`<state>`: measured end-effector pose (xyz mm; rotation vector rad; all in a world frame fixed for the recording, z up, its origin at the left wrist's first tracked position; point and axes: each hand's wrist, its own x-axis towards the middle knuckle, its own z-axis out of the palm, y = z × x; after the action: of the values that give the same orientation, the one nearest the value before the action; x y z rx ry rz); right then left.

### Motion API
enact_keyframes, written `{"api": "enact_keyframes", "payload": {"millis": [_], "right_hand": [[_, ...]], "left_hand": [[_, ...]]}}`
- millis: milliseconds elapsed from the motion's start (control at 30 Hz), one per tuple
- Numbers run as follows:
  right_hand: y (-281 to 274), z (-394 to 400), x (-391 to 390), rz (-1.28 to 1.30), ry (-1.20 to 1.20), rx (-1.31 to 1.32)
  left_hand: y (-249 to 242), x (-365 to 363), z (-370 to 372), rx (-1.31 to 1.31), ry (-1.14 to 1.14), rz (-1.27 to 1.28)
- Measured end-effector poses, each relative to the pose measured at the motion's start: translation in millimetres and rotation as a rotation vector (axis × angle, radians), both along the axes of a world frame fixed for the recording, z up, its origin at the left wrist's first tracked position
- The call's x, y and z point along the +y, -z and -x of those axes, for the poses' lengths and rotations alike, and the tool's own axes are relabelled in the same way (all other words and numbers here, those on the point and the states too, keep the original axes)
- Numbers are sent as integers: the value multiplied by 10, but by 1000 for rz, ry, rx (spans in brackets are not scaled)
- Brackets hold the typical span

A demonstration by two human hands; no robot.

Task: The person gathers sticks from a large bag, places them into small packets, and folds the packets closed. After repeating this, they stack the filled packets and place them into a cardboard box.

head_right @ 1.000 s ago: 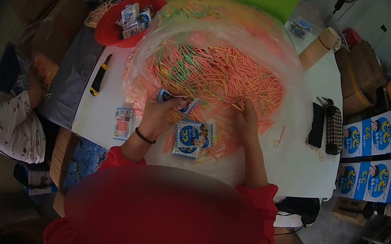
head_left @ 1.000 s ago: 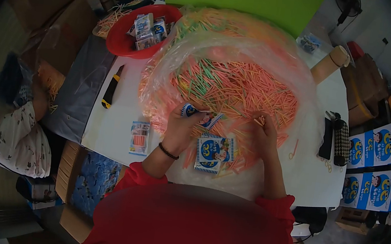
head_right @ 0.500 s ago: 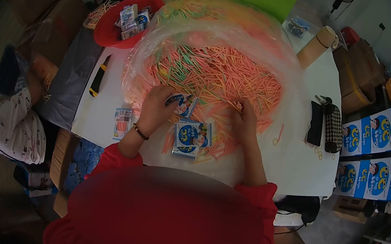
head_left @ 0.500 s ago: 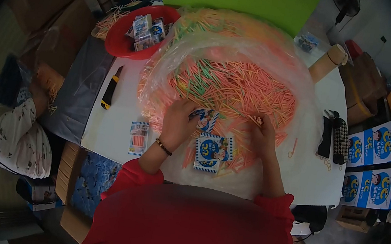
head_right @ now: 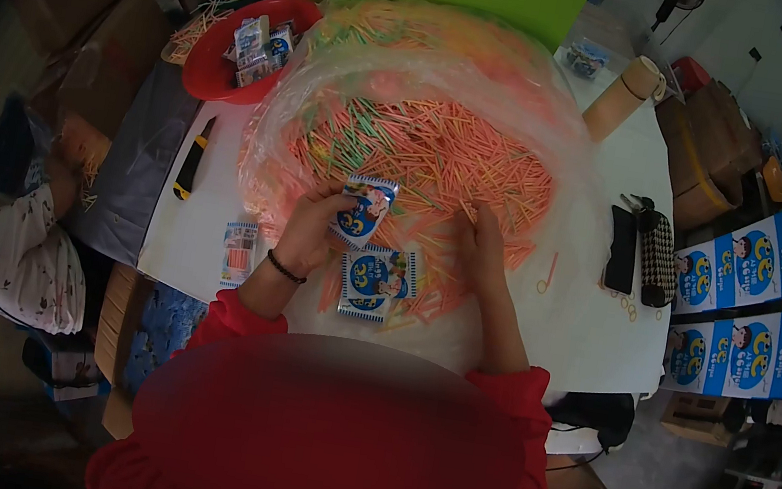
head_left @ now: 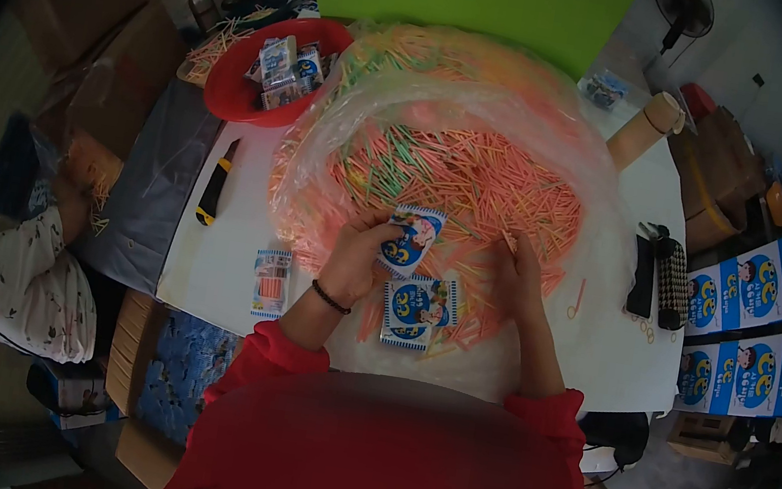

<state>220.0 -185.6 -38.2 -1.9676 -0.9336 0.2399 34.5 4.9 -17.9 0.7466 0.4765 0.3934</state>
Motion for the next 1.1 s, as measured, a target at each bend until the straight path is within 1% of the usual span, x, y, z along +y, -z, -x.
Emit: {"api": "enact_keyframes", "payload": {"millis": [67, 100, 167, 200, 267, 300, 367, 400, 467, 500, 567, 600, 667, 700, 767, 800, 867, 900, 967, 1000, 1067, 1100], "right_hand": [[-128, 61, -11, -150, 1, 153], [-195, 115, 19, -152, -10, 154], [-310, 263, 70, -477, -2, 455], [-381, 331, 98, -476, -7, 461], [-523, 461, 144, -592, -210, 812], [-587, 536, 182, -595, -205, 811], [-673, 660, 249, -565, -271, 956], [-617, 663, 259, -563, -268, 956], [-445, 670, 292, -393, -264, 839], [-469, 699, 289, -390, -269, 841], [-533, 747, 248, -506, -287, 911], [-597, 757, 237, -499, -290, 920], [-756, 760, 222, -750, -269, 970], [-800, 756, 237, -750, -266, 972], [-885, 736, 280, -727, -312, 694], [-947, 753, 309, -728, -307, 690], [-1048, 802, 391, -663, -429, 650], [-1042, 790, 421, -661, -430, 649], [-968, 764, 491, -565, -472, 432], [-873, 731, 512, -565, -476, 433], [-683, 638, 513, -459, -554, 377], [-681, 621, 499, -460, -555, 378]], "left_hand": [[22, -84, 15, -19, -21, -17], [-38, -138, 2, -48, -17, -26], [-152, -189, 17, -101, 29, -44], [-187, -207, 22, -96, 22, -44], [-233, -235, 5, -46, 102, -63], [-206, -234, -4, -45, 107, -64], [-117, -249, -12, -56, 95, 134], [-141, -276, -6, -56, 97, 136], [-190, -313, 24, -153, 73, 79], [-167, -287, 57, -153, 67, 79], [-100, -221, 149, 24, 56, -208], [-99, -215, 171, 30, 49, -203], [-127, -202, 187, 3, 38, -417], [-99, -198, 187, 4, 40, -416], [-24, -193, 165, 37, 50, -693], [-55, -208, 161, 33, 55, -692], [-125, -243, 174, 59, 105, -763], [-160, -257, 178, 57, 104, -762], [-227, -273, 199, 56, 134, -706], [-263, -273, 220, 58, 130, -707], [-314, -267, 250, 68, 164, -630], [-281, -262, 241, 69, 163, -630]]}}
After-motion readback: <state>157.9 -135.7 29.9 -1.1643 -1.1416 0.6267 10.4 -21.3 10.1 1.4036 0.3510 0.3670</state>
